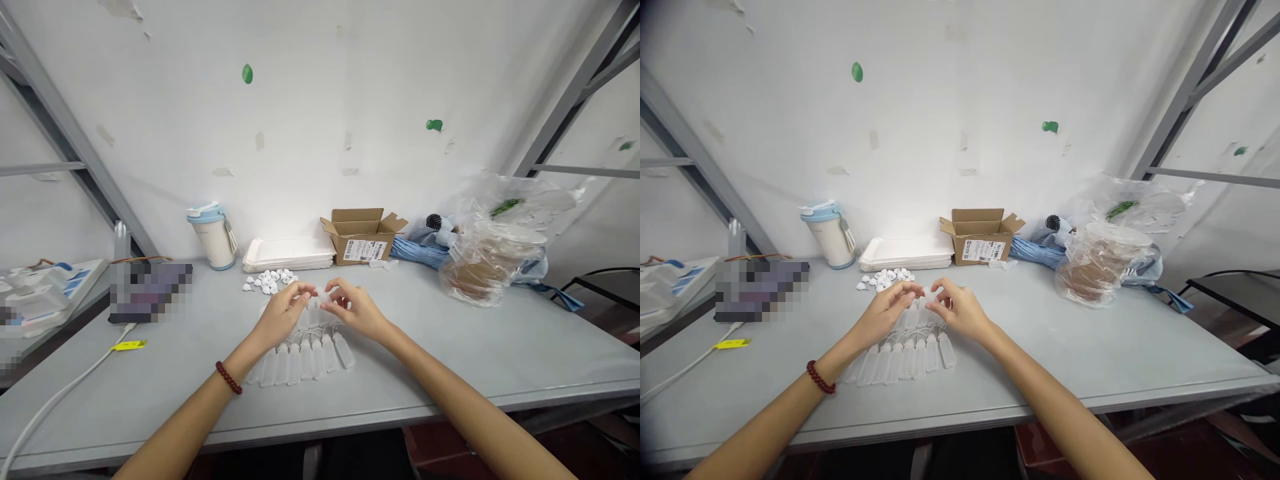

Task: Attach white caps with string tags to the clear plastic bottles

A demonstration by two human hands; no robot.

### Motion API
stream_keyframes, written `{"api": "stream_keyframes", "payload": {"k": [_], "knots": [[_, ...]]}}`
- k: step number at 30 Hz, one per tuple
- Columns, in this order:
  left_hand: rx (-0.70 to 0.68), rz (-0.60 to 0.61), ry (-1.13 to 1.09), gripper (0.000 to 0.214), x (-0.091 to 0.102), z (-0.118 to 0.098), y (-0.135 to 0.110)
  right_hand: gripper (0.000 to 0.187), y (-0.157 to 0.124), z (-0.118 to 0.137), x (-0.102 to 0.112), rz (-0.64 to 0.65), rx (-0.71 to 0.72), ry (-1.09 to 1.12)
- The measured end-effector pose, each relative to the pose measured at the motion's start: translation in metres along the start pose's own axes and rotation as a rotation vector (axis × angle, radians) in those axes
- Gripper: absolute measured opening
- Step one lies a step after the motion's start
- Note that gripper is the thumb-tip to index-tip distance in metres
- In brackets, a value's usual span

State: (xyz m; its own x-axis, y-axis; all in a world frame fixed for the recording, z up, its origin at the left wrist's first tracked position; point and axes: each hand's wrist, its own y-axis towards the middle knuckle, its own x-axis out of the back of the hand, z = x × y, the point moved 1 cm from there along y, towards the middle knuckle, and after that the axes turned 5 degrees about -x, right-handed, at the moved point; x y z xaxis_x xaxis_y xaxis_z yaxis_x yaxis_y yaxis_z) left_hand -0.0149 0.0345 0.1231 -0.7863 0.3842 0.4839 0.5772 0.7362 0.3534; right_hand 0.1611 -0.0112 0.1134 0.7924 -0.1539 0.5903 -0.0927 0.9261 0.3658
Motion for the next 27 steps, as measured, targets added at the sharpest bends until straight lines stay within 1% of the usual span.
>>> {"api": "stream_keyframes", "payload": {"k": [3,6,8,10,12,14,16,21,27], "knots": [[-0.023,0.0,0.036,0.025,0.003,-0.002,0.001,0.02,0.0,0.0,-0.001,-0.006,0.022,-0.054],[-0.02,-0.033,0.106,0.027,0.011,-0.001,0.003,0.022,0.001,-0.003,0.0,-0.056,0.004,-0.077],[0.001,-0.072,0.17,0.028,0.016,0.006,0.005,0.025,0.002,-0.007,0.002,-0.101,-0.032,-0.09],[-0.016,-0.089,0.258,0.028,0.02,0.017,0.007,0.026,0.004,-0.01,0.004,-0.141,-0.06,-0.1],[-0.088,-0.064,0.357,0.029,0.022,0.029,0.01,0.024,0.006,-0.014,0.005,-0.176,-0.059,-0.124],[-0.176,-0.013,0.442,0.031,0.021,0.039,0.014,0.021,0.007,-0.016,0.005,-0.201,-0.038,-0.16],[-0.221,0.038,0.501,0.031,0.021,0.047,0.017,0.019,0.008,-0.017,0.005,-0.208,-0.02,-0.19],[-0.18,0.132,0.567,0.036,0.02,0.053,0.026,0.017,0.009,-0.017,0.003,-0.199,-0.007,-0.231],[-0.13,0.168,0.64,0.038,0.017,0.051,0.027,0.016,0.009,-0.017,0.004,-0.19,-0.004,-0.24]]}}
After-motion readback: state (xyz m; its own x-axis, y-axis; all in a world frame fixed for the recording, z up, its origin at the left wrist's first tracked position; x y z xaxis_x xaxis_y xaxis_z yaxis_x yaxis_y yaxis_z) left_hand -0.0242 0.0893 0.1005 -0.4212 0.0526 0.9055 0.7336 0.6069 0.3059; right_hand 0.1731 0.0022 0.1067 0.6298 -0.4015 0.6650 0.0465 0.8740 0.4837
